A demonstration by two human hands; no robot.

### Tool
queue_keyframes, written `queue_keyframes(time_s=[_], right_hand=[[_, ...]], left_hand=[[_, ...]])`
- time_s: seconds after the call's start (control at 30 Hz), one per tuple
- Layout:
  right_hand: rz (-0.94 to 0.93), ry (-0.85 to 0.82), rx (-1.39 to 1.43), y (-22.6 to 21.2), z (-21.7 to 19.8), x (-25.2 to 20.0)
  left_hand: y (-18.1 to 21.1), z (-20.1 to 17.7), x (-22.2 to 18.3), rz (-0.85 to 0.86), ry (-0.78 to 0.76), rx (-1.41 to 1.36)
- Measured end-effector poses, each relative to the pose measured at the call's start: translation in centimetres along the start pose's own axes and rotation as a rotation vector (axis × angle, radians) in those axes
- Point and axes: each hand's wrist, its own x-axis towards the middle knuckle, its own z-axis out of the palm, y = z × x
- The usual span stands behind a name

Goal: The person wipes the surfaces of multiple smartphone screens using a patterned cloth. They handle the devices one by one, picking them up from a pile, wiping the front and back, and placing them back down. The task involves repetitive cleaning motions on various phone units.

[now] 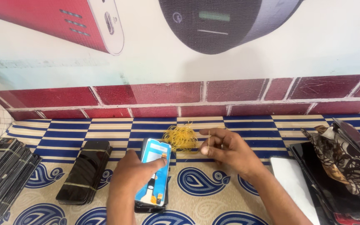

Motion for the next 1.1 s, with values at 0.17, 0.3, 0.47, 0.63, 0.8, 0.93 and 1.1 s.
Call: queue_keyframes(time_s=[0.17, 0.3, 0.47, 0.63, 0.8, 0.93, 1.1], right_hand=[[-0.009, 0.036, 0.015, 0.1, -0.4, 0.0], [-0.022, 0.049, 0.056, -0.2, -0.6, 0.0], [-0.057, 0.113, 0.106, 0.5, -1.6, 0.1], [-0.165, 0.168, 0.119, 0.5, -4.4, -0.2], [-0.103, 0.07, -0.059, -0.6, -5.0, -1.2], [0.002, -0.043, -0.057, -2.2, -4.4, -2.1], [0.059, -0.101, -0.131, -3.6, -3.7, -2.8]], left_hand=[[0.7, 1.0, -1.2, 0.031, 0.015, -0.149], [0.7, 0.4, -2.1, 0.178, 0.12, -0.122], [2.1, -1.2, -4.8, 0.37, 0.158, -0.014], [4.3, -1.3, -6.9, 0.656, 0.059, 0.19], [5.9, 2.5, -6.1, 0.924, 0.012, 0.285], [5.0, 4.3, -5.9, 0.995, 0.062, 0.377], [4.2, 4.6, -5.7, 0.966, 0.217, 0.347]])
